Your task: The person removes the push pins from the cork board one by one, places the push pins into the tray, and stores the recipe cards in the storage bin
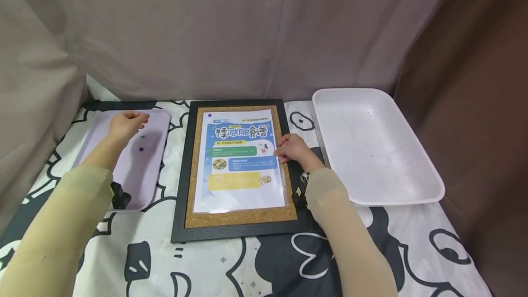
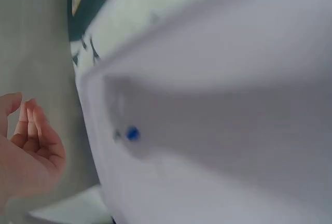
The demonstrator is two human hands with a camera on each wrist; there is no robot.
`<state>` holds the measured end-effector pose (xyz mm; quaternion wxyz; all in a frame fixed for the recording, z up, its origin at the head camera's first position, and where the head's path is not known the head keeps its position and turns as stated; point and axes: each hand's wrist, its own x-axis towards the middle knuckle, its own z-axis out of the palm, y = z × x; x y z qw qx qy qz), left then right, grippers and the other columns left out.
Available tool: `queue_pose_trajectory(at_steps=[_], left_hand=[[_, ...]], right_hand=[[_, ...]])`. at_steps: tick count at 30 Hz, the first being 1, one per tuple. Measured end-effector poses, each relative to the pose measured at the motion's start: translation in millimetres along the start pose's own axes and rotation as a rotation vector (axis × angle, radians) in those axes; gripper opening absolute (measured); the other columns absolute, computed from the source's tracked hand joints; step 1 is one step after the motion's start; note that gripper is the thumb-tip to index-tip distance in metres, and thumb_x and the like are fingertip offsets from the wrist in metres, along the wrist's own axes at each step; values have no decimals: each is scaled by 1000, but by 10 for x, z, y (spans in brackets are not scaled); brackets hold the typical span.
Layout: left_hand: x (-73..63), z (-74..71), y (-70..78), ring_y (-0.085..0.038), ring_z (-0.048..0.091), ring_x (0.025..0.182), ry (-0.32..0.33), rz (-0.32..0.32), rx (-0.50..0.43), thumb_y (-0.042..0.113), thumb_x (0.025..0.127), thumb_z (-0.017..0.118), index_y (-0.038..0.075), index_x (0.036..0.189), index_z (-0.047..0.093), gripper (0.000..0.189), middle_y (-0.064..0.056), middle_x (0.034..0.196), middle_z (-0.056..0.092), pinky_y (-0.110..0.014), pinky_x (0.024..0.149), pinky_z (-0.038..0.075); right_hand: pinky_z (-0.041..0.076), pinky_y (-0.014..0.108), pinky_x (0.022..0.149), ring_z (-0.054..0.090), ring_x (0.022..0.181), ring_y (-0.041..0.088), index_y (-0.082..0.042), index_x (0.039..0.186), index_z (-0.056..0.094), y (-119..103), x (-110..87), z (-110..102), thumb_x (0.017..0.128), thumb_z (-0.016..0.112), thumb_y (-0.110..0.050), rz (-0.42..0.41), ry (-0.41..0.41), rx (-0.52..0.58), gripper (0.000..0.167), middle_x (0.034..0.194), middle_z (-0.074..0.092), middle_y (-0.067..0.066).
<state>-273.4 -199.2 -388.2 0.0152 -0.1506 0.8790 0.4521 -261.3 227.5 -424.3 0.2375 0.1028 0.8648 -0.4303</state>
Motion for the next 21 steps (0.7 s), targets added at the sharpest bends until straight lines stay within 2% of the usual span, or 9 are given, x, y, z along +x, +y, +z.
queue_pose_trajectory(at_steps=[5, 11, 13, 16, 19, 20, 21], left_hand=[[88, 262, 267, -7, 50, 78, -24, 29, -40, 30, 92, 54, -1, 112, 60, 37, -7, 99, 61, -21, 70, 40], [186, 612, 479, -8, 52, 77, -67, 74, -54, 28, 92, 54, -2, 112, 60, 37, -9, 104, 58, -18, 67, 39], [215, 704, 514, -10, 54, 78, -81, 83, -30, 29, 91, 54, -2, 113, 60, 38, -10, 102, 60, -19, 66, 41], [258, 810, 565, -17, 59, 87, -116, 77, 6, 29, 92, 54, 0, 116, 59, 38, -13, 106, 62, -25, 71, 45], [383, 928, 573, -26, 61, 98, -142, 106, 43, 27, 90, 56, 0, 113, 63, 36, -17, 113, 63, -32, 80, 49], [497, 1001, 510, -24, 63, 94, -139, 140, 33, 28, 88, 59, 3, 107, 66, 32, -14, 109, 66, -30, 78, 49], [557, 1057, 494, -25, 63, 95, -143, 147, 44, 27, 86, 61, 3, 106, 68, 31, -14, 108, 67, -32, 80, 50]], right_hand=[[53, 20, 58, 60, 60, 9, 3, 112, 47, 13, 12, 4, 84, 67, -5, -15, -4, 13, 35, 79, 55, 7], [52, 20, 57, 59, 59, 9, 3, 112, 47, 16, 0, -7, 84, 67, -4, -17, 7, 21, 35, 81, 55, 8], [52, 20, 56, 59, 59, 9, 3, 112, 48, 10, -9, -3, 84, 67, -4, -13, 8, 24, 35, 81, 54, 8], [52, 19, 55, 58, 56, 8, 4, 111, 48, 6, -17, 9, 83, 67, -3, -24, 4, 36, 36, 79, 53, 7], [51, 19, 52, 56, 54, 7, 6, 110, 47, 2, -25, 17, 82, 67, 0, -41, 3, 42, 35, 76, 51, 6], [51, 19, 52, 56, 53, 7, 6, 110, 47, 3, -28, 19, 81, 67, 0, -42, 5, 43, 35, 76, 51, 6], [50, 19, 51, 56, 53, 7, 7, 109, 47, 6, -30, 21, 81, 67, 0, -44, 5, 43, 35, 75, 51, 6]])
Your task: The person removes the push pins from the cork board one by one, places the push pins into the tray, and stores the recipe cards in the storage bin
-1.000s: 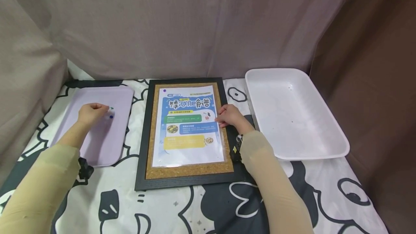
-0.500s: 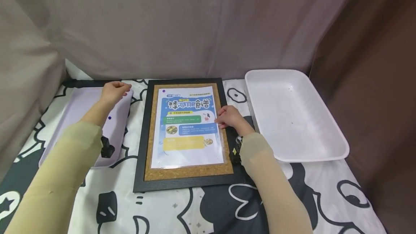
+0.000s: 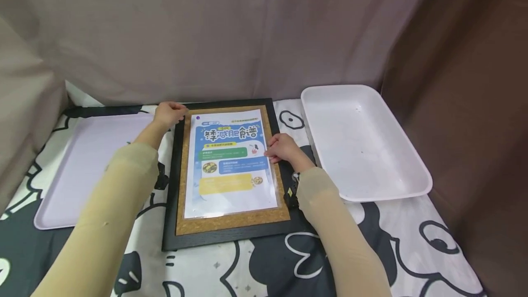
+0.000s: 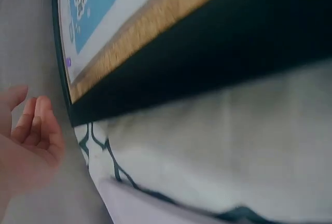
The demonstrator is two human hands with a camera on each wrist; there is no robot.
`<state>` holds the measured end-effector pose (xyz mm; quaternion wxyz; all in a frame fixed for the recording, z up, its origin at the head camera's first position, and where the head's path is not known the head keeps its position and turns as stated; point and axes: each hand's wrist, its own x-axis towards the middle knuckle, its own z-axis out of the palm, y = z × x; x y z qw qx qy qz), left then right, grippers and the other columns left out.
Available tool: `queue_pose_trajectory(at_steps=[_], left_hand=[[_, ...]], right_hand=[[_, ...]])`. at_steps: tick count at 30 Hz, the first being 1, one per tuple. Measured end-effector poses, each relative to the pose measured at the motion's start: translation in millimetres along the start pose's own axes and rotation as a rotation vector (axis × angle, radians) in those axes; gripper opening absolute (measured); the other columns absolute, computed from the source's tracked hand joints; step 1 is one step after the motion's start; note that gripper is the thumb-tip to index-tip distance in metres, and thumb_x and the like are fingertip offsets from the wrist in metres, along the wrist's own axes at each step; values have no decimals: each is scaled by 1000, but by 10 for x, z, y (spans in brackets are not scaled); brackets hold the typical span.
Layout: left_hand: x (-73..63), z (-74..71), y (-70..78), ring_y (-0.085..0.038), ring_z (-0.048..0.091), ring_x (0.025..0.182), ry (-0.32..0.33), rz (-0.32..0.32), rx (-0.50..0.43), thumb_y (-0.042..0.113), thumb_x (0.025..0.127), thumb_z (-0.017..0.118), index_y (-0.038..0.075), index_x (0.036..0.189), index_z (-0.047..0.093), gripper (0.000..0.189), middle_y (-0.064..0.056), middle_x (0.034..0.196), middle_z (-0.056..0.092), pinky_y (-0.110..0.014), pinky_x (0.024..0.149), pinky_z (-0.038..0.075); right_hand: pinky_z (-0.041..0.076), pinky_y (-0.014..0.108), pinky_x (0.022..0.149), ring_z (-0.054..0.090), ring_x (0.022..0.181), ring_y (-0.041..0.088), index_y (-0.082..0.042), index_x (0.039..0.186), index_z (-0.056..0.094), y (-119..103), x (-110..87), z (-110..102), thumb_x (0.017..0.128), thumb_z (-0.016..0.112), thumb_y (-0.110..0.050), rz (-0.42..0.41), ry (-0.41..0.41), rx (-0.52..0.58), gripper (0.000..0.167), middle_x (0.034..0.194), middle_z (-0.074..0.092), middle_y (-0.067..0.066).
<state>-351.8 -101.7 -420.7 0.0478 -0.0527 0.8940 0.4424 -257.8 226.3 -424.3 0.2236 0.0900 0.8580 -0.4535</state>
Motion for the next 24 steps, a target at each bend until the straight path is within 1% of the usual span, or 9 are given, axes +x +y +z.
queue_pose_trajectory(at_steps=[5, 7, 10, 12, 16, 20, 22, 23, 24], left_hand=[[326, 287, -235, -16, 64, 79, -14, 25, 33, 28, 82, 65, 11, 96, 70, 23, -3, 91, 69, -25, 72, 52], [207, 312, -112, -20, 64, 90, -44, -7, 70, 23, 86, 61, 7, 105, 67, 26, -7, 101, 69, -27, 81, 51], [222, 392, -136, -12, 59, 79, -2, 52, 82, 18, 83, 60, 10, 93, 70, 15, -1, 89, 67, -21, 72, 48], [208, 398, -89, -21, 59, 94, -40, 8, 104, 13, 83, 60, 5, 105, 68, 24, -11, 105, 66, -28, 84, 48], [982, 747, -715, -24, 59, 95, -45, 41, 219, 15, 77, 65, 9, 106, 69, 29, -9, 102, 67, -34, 87, 47], [1947, 1198, -1556, -18, 58, 79, 67, 182, 262, 24, 69, 70, 23, 84, 73, 15, 3, 83, 68, -32, 75, 47], [1966, 1214, -1549, -18, 58, 82, 79, 171, 269, 25, 73, 68, 24, 82, 72, 10, 4, 87, 69, -33, 79, 47], [1877, 1185, -1462, -19, 59, 82, 90, 165, 281, 23, 74, 67, 22, 83, 73, 11, 2, 88, 70, -34, 78, 47], [1601, 1056, -1223, -19, 59, 83, 84, 152, 277, 20, 76, 64, 20, 83, 73, 11, 0, 88, 70, -33, 79, 48]], right_hand=[[51, 19, 53, 57, 55, 8, 6, 110, 48, 0, -5, 10, 81, 68, -1, 16, -1, -3, 36, 77, 52, 6], [51, 19, 53, 57, 56, 8, 6, 111, 48, -7, -11, 6, 82, 68, -1, 15, -1, -7, 36, 78, 52, 6], [51, 19, 53, 57, 56, 8, 5, 112, 48, -25, -18, -3, 82, 68, -2, 18, 6, -15, 36, 79, 51, 7], [51, 19, 54, 57, 56, 9, 5, 112, 48, -30, -18, 1, 82, 68, -3, 21, 6, -18, 36, 79, 51, 7], [52, 20, 55, 57, 57, 9, 5, 112, 49, -13, -8, 12, 82, 68, -3, 26, -3, -20, 36, 80, 52, 7], [52, 20, 54, 57, 56, 9, 5, 111, 49, -9, 7, 6, 82, 68, -3, 25, 0, -20, 36, 79, 52, 7], [52, 21, 54, 57, 56, 9, 4, 110, 49, -15, 12, -1, 82, 68, -3, 32, 5, -22, 35, 80, 52, 8], [52, 21, 55, 57, 57, 10, 4, 110, 49, -16, 11, -4, 82, 68, -4, 34, 6, -24, 35, 81, 53, 8], [52, 21, 55, 58, 57, 10, 3, 111, 49, -18, 12, -6, 82, 68, -4, 37, 4, -25, 35, 81, 53, 8]])
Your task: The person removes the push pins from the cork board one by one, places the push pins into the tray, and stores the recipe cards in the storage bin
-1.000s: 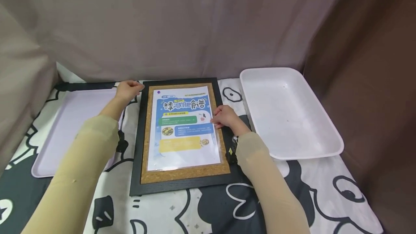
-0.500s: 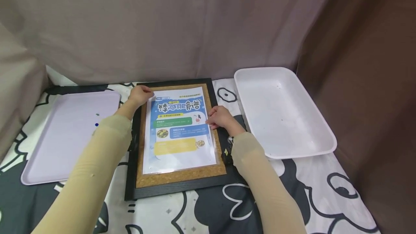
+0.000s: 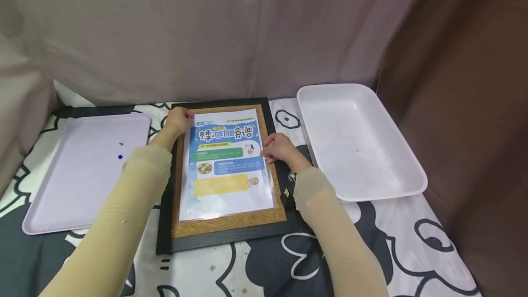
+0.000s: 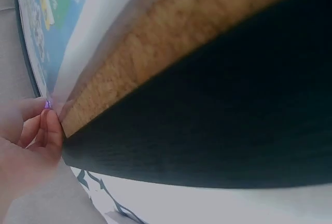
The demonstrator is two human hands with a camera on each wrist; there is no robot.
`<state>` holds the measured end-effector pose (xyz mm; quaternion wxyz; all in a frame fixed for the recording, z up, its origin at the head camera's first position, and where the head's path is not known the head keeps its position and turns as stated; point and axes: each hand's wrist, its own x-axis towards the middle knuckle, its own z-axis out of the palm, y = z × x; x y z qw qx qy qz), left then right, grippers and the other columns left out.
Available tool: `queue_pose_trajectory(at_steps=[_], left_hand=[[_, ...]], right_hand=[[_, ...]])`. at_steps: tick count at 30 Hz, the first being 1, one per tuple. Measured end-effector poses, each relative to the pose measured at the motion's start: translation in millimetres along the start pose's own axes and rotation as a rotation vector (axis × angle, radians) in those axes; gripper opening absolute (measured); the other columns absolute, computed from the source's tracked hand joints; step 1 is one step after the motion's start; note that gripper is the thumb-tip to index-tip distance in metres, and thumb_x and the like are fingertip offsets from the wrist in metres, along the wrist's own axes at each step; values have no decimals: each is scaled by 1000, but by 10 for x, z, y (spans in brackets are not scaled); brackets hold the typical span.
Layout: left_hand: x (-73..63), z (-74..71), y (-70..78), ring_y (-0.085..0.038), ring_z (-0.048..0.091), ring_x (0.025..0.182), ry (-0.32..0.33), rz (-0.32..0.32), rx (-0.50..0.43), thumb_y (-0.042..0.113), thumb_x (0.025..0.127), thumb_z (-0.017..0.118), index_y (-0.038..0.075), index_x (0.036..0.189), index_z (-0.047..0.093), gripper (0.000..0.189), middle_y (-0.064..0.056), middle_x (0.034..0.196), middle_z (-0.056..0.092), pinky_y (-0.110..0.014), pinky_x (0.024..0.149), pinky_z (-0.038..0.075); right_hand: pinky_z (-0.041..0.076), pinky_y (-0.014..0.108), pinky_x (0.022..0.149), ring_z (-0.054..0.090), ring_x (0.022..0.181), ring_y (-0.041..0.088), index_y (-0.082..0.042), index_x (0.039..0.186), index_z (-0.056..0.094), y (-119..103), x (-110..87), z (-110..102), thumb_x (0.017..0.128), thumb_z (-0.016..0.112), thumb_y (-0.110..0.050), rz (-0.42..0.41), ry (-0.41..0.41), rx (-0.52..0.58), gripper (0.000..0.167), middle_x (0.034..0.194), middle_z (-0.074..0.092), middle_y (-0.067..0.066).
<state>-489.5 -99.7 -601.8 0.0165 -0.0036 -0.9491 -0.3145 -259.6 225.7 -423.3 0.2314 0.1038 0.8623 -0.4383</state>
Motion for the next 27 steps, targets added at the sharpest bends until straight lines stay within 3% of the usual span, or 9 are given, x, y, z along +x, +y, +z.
queue_pose_trajectory(at_steps=[2, 6, 9, 13, 20, 24, 27], left_hand=[[-403, -372, 436, -22, 61, 90, -40, -57, 6, 14, 81, 60, 12, 90, 73, 16, -6, 96, 70, -35, 84, 48], [-1131, -1031, 1166, -28, 59, 97, -83, -87, 7, 7, 87, 54, 0, 97, 68, 19, -16, 104, 67, -37, 91, 46], [-1340, -1170, 1365, -30, 56, 97, -84, -85, 30, 6, 89, 51, -4, 97, 65, 19, -20, 104, 64, -38, 91, 45], [-1440, -1228, 1457, -27, 53, 90, -96, -82, 23, 7, 91, 49, -2, 91, 62, 16, -17, 96, 61, -37, 85, 45], [-1502, -1222, 1428, -23, 52, 88, -161, -69, 10, 10, 93, 52, 0, 89, 62, 14, -13, 94, 59, -32, 77, 42], [-1567, -1246, 1387, -21, 52, 87, -171, -45, -35, 13, 93, 55, -2, 94, 65, 17, -13, 98, 61, -29, 75, 41], [-1617, -1274, 1383, -16, 55, 78, -163, -35, -124, 14, 92, 57, -2, 96, 68, 19, -14, 93, 64, -22, 68, 42]], right_hand=[[52, 21, 55, 58, 57, 10, 3, 111, 49, 1, -5, -4, 82, 69, -4, 3, -2, 0, 35, 82, 53, 9], [52, 21, 55, 58, 57, 10, 4, 110, 49, 5, -9, -6, 82, 69, -4, -2, 0, 3, 35, 81, 53, 8], [52, 21, 55, 58, 57, 10, 4, 111, 49, 4, -8, -11, 82, 68, -4, -3, 1, 0, 35, 80, 53, 8], [51, 20, 54, 58, 57, 10, 3, 111, 49, -7, -13, -25, 83, 68, -5, -2, 14, -6, 35, 81, 53, 9], [52, 21, 55, 58, 57, 10, 4, 112, 49, 4, -7, -15, 82, 68, -3, 8, -4, 22, 35, 80, 53, 8], [52, 21, 54, 58, 56, 9, 4, 111, 49, 4, -7, -6, 82, 68, -2, 4, -9, 34, 35, 78, 54, 7], [52, 21, 54, 58, 56, 9, 4, 111, 49, 14, -15, -13, 82, 68, -2, 9, -9, 41, 36, 77, 54, 7]])
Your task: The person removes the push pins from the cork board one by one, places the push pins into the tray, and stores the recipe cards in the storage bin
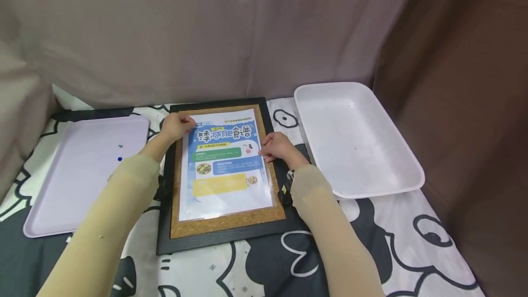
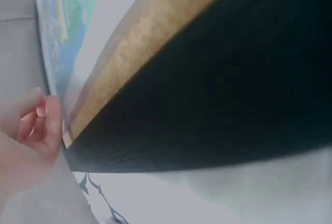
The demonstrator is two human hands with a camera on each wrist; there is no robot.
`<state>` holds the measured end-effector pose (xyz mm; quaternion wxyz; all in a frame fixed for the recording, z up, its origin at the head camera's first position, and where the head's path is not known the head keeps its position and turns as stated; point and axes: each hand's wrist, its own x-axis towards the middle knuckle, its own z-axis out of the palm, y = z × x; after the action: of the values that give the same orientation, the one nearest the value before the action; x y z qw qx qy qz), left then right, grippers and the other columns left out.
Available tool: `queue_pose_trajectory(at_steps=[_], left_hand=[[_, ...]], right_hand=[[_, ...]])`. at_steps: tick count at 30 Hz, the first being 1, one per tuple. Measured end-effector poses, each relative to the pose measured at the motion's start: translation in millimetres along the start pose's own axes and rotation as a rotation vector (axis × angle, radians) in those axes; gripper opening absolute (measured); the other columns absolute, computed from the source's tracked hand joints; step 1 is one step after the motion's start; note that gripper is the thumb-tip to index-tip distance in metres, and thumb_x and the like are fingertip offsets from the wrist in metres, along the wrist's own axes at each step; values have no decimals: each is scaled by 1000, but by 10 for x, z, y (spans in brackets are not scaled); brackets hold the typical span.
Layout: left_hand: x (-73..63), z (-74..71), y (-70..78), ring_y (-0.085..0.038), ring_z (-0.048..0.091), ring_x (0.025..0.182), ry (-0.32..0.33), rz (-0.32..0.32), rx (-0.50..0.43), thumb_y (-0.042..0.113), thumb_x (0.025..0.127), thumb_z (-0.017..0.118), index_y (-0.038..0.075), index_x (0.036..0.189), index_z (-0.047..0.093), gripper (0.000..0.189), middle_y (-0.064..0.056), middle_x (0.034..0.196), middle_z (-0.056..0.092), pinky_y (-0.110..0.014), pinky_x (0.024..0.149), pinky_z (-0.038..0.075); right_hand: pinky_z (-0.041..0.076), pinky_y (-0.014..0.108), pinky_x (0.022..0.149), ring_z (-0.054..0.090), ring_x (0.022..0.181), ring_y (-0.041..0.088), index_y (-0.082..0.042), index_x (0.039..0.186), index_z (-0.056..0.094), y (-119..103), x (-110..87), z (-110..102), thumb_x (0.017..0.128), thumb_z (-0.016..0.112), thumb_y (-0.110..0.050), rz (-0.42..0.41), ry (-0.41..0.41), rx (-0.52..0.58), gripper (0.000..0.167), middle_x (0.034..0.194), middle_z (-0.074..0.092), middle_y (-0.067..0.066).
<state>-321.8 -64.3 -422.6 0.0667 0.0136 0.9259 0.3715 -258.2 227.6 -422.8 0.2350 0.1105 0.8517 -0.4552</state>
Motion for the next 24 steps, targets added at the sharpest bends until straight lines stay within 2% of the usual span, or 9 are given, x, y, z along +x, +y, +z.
queue_pose_trajectory(at_steps=[3, 6, 14, 16, 20, 22, 24], left_hand=[[-45, -22, -3, -9, 55, 67, -1, 16, -84, 14, 92, 58, -2, 98, 68, 20, -13, 86, 65, -16, 61, 43], [-93, -52, 13, -6, 53, 62, -9, 31, -133, 14, 92, 58, -3, 100, 67, 21, -12, 83, 64, -15, 58, 45], [-227, -152, 58, -8, 55, 65, -11, 81, -141, 15, 92, 57, -2, 100, 67, 21, -12, 83, 65, -15, 58, 44], [-259, -183, 52, -8, 56, 66, -18, 75, -150, 15, 92, 56, -3, 101, 66, 22, -13, 85, 65, -17, 60, 45], [-316, -259, 17, -13, 59, 72, -54, 24, -226, 12, 94, 54, -6, 105, 63, 24, -20, 99, 64, -29, 74, 54], [-338, -307, -15, -18, 61, 78, -73, 5, -253, 12, 94, 52, -8, 108, 61, 25, -23, 106, 62, -33, 81, 55], [-371, -367, -46, -22, 62, 85, -84, -9, -272, 12, 95, 51, -8, 110, 59, 27, -25, 111, 61, -33, 82, 54]], right_hand=[[52, 21, 54, 58, 56, 9, 4, 112, 48, 8, 9, -4, 82, 68, -2, 9, -4, 4, 37, 78, 54, 7], [52, 21, 55, 59, 56, 9, 3, 112, 49, 17, 23, -2, 82, 68, -2, 12, 0, 4, 37, 78, 54, 7], [52, 21, 55, 59, 56, 9, 3, 111, 50, 26, 40, 15, 82, 69, -2, -3, 11, -1, 35, 75, 55, 6], [52, 21, 55, 59, 56, 9, 3, 111, 50, 22, 36, 18, 82, 69, -3, 1, 11, 0, 35, 75, 55, 6], [52, 21, 55, 59, 57, 9, 3, 112, 50, 13, 19, 14, 82, 68, -3, -1, 6, 3, 36, 76, 55, 6], [52, 21, 55, 59, 57, 9, 3, 112, 49, 10, 14, 12, 82, 68, -3, -3, 4, 5, 36, 76, 55, 6], [53, 21, 56, 60, 57, 9, 4, 112, 49, 12, 13, 8, 82, 68, -3, -10, 2, 2, 36, 77, 55, 6]])
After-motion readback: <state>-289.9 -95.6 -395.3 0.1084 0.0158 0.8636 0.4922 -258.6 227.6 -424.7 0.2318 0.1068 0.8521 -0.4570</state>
